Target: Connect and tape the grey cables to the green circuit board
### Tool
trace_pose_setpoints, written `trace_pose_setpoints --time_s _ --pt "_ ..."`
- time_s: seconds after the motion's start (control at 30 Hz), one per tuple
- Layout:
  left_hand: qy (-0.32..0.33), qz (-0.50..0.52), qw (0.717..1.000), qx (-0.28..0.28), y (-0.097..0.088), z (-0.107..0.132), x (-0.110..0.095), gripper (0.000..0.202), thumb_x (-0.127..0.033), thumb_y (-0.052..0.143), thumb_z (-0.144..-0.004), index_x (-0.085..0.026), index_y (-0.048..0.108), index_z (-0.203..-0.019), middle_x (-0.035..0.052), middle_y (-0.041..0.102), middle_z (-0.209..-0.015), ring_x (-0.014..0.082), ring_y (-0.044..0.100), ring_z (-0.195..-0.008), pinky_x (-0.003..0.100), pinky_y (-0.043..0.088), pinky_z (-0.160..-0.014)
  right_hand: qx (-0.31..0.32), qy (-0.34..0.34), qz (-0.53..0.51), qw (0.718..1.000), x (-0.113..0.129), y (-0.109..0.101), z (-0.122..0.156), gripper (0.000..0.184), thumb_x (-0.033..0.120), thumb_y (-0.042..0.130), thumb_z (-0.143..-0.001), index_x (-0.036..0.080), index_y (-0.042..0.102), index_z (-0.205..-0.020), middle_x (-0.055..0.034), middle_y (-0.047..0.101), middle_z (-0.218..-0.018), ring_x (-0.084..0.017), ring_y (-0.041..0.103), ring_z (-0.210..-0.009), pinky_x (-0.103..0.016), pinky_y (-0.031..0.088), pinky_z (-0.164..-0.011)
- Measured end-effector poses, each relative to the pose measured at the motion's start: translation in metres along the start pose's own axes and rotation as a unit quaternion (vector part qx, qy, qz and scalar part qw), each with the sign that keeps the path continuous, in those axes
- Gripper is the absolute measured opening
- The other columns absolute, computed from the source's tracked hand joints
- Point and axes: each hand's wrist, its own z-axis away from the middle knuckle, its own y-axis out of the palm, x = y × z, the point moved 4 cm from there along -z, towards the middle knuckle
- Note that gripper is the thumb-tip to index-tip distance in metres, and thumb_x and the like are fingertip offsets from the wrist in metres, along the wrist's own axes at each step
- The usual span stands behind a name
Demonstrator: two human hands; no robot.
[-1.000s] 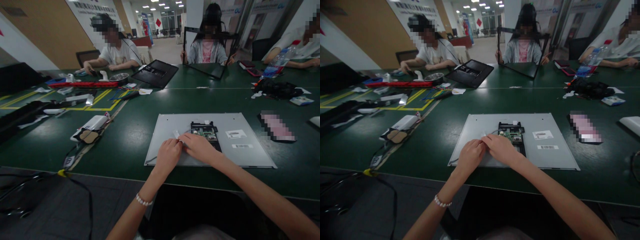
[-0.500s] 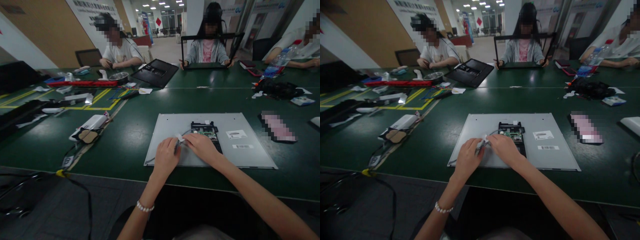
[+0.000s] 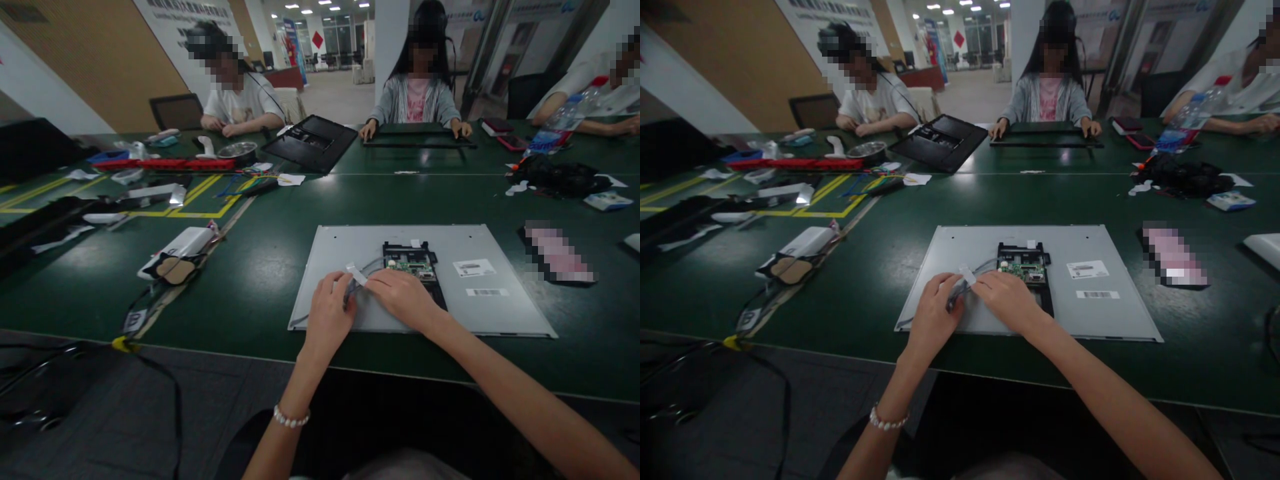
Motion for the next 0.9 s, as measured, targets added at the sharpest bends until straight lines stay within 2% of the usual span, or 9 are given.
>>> trace_pose_setpoints --time_s 0.23,0.33,0.43,0.57,0.67,0.8,0.9 --pt "0.076 0.009 0.997 0.031 0.005 0.002 -0.002 0.047 0.001 0.046 -0.083 -0.018 0.056 -0.126 0.0096 0.058 -0.136 0.0222 0.045 -0.135 0.047 0.040 -0.111 0.029 -0.023 0.027 0.999 0.007 0.007 0.001 0.016 0.009 0.054 -0.092 0.014 0.068 -0.099 -0.0105 0.071 -0.103 -0.021 0.064 -0.096 -0.035 0.051 -0.088" --pt "0.080 -0.004 0.995 0.061 0.007 0.003 -0.002 0.044 0.000 0.045 -0.085 -0.019 0.059 -0.123 0.0072 0.062 -0.133 0.0215 0.045 -0.136 0.051 0.032 -0.115 0.035 -0.031 0.033 0.998 0.009 0.008 0.001 0.016 0.008 0.055 -0.092 0.013 0.068 -0.100 -0.0104 0.071 -0.104 -0.022 0.065 -0.097 -0.035 0.051 -0.088" --pt "0.074 0.002 0.994 0.080 0.008 0.003 -0.002 0.044 0.001 0.044 -0.085 -0.018 0.060 -0.122 0.0064 0.064 -0.130 0.0201 0.047 -0.134 0.051 0.029 -0.117 0.045 -0.029 0.037 0.998 0.010 0.009 -0.001 0.015 0.008 0.055 -0.092 0.013 0.067 -0.099 -0.0100 0.071 -0.102 -0.022 0.065 -0.097 -0.035 0.052 -0.087" --pt "0.064 0.024 0.994 0.089 0.010 0.002 0.001 0.045 0.001 0.041 -0.085 -0.017 0.058 -0.123 0.0074 0.064 -0.130 0.0178 0.053 -0.129 0.048 0.032 -0.116 0.073 -0.010 0.029 0.997 0.013 0.010 0.000 0.019 0.006 0.053 -0.091 0.012 0.067 -0.103 -0.0109 0.071 -0.105 -0.022 0.066 -0.098 -0.034 0.054 -0.085" --pt "0.063 0.036 0.993 0.090 0.011 0.000 0.002 0.045 0.000 0.039 -0.086 -0.018 0.056 -0.124 0.0071 0.064 -0.128 0.0171 0.056 -0.124 0.046 0.034 -0.115 0.084 0.001 0.013 0.996 0.021 0.009 0.006 0.023 0.007 0.052 -0.092 0.008 0.065 -0.110 -0.0152 0.069 -0.115 -0.024 0.065 -0.107 -0.036 0.053 -0.092" --pt "0.044 0.032 0.995 0.082 0.009 -0.003 -0.003 0.038 -0.002 0.040 -0.089 -0.019 0.055 -0.120 0.0083 0.064 -0.123 0.0194 0.059 -0.118 0.042 0.043 -0.107 0.072 0.027 -0.014 0.997 0.038 0.009 0.018 0.039 0.023 0.058 -0.092 0.002 0.059 -0.126 -0.0229 0.061 -0.131 -0.030 0.056 -0.125 -0.044 0.042 -0.109" --pt "0.025 0.006 0.997 0.078 0.008 -0.006 -0.011 0.028 -0.007 0.041 -0.092 -0.019 0.055 -0.113 0.0096 0.062 -0.120 0.0203 0.061 -0.110 0.038 0.049 -0.098 0.062 0.068 -0.050 0.994 0.047 0.010 0.026 0.059 0.036 0.061 -0.090 0.003 0.050 -0.137 -0.0248 0.051 -0.142 -0.032 0.047 -0.134 -0.048 0.038 -0.112"
